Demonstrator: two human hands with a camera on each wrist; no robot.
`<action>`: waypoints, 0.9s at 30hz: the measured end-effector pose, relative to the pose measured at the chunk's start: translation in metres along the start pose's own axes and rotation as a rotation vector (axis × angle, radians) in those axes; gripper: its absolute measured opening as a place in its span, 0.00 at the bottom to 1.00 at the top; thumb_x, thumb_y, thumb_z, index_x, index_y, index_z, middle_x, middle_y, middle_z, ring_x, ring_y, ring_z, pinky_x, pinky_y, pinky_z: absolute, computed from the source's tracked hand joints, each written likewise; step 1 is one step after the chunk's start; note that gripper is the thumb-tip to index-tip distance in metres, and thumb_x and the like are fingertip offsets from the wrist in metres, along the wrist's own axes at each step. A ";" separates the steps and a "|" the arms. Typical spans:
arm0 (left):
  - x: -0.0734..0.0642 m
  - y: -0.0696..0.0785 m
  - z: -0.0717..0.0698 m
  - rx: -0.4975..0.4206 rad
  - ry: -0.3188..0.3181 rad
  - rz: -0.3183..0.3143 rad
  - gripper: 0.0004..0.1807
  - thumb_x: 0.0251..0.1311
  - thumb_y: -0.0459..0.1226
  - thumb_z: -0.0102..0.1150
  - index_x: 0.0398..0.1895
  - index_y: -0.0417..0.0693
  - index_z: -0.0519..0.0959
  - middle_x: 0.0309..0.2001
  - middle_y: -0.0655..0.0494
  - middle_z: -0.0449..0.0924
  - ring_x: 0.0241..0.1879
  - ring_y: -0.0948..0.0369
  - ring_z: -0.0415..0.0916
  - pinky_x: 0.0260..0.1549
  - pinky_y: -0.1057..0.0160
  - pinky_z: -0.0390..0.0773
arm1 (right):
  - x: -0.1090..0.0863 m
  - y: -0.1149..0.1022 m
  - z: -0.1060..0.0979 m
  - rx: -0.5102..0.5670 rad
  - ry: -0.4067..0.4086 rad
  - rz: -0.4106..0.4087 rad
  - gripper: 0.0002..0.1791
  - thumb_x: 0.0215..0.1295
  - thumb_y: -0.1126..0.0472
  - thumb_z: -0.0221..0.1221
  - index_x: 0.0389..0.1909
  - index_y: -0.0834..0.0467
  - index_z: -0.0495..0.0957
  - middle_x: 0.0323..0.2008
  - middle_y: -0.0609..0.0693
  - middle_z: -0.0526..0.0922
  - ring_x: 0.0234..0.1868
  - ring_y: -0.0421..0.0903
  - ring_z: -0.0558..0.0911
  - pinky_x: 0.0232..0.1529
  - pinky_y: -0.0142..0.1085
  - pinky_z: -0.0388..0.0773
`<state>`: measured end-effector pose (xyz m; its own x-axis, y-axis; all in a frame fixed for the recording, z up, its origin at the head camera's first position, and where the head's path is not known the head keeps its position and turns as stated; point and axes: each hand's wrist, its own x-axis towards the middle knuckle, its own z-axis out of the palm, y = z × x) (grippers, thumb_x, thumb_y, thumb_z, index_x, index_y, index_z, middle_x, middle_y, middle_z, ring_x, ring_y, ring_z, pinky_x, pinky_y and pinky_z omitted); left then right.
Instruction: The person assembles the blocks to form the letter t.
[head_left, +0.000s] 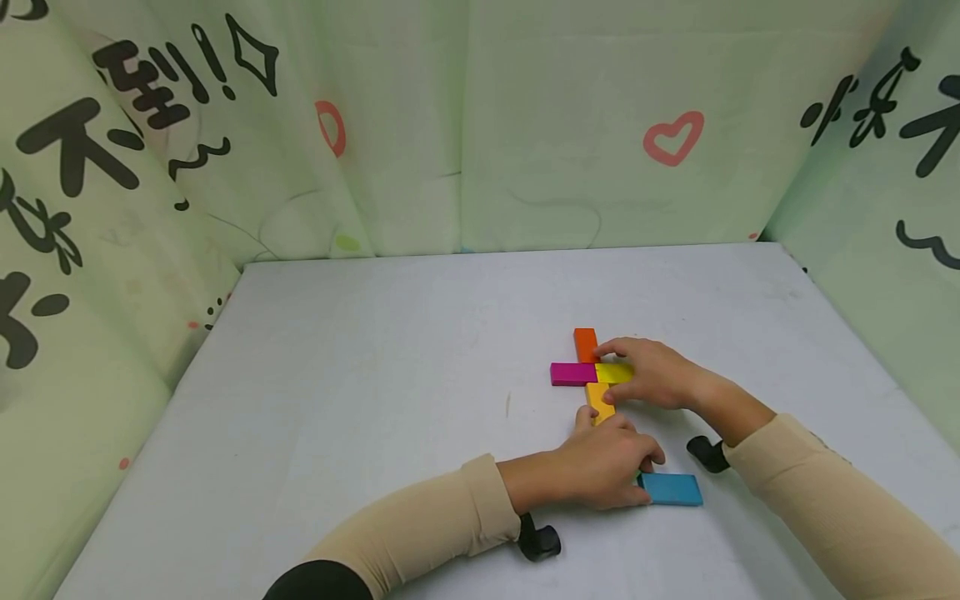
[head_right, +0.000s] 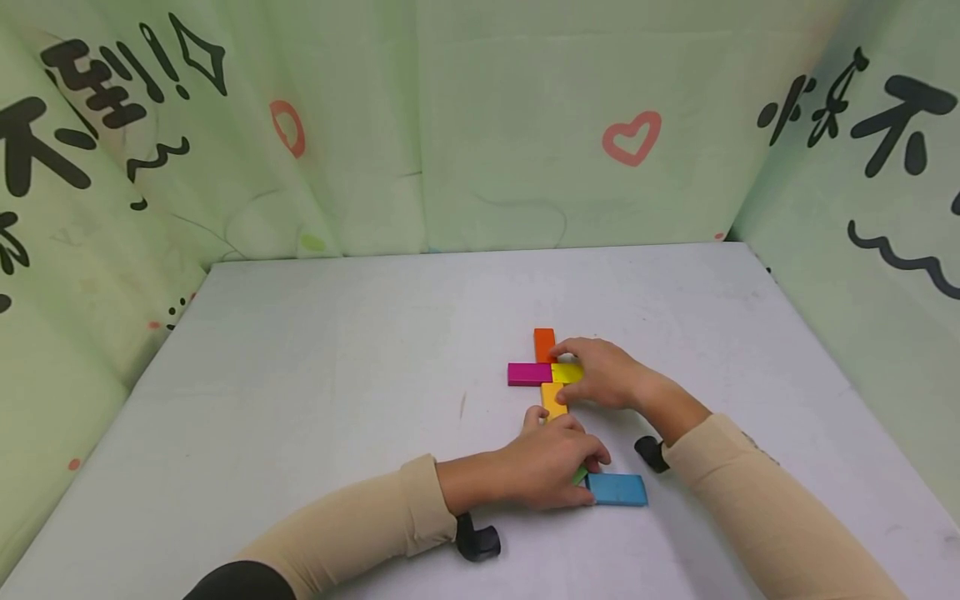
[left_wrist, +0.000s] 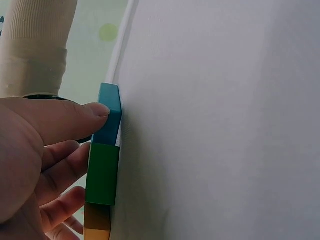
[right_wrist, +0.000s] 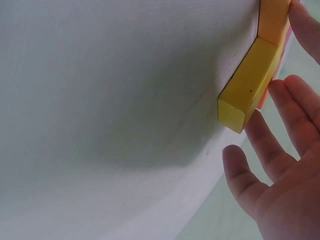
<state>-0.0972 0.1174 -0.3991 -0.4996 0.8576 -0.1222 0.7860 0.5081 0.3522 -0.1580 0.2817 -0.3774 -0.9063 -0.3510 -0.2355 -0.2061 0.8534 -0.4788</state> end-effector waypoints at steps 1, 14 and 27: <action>0.000 0.000 0.000 0.001 0.000 0.000 0.22 0.58 0.54 0.70 0.55 0.68 0.80 0.34 0.82 0.72 0.51 0.73 0.63 0.45 0.59 0.55 | 0.000 0.000 0.000 0.000 0.001 -0.001 0.34 0.58 0.54 0.72 0.64 0.61 0.73 0.62 0.66 0.74 0.64 0.68 0.69 0.61 0.66 0.64; 0.001 0.000 0.001 -0.005 -0.006 -0.001 0.22 0.58 0.54 0.70 0.56 0.68 0.80 0.35 0.83 0.73 0.52 0.73 0.63 0.46 0.59 0.54 | 0.000 0.000 0.000 -0.002 -0.003 -0.002 0.34 0.59 0.54 0.71 0.64 0.61 0.73 0.63 0.67 0.73 0.64 0.68 0.69 0.61 0.66 0.63; 0.000 -0.004 0.000 -0.032 0.000 0.012 0.23 0.58 0.54 0.70 0.57 0.66 0.80 0.34 0.83 0.73 0.52 0.73 0.62 0.46 0.60 0.55 | 0.000 -0.001 0.001 0.007 -0.003 0.008 0.35 0.58 0.54 0.72 0.64 0.61 0.73 0.63 0.67 0.73 0.64 0.68 0.68 0.61 0.66 0.64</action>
<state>-0.1002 0.1151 -0.4005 -0.4903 0.8636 -0.1174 0.7801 0.4949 0.3828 -0.1575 0.2811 -0.3776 -0.9068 -0.3450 -0.2421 -0.1959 0.8536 -0.4826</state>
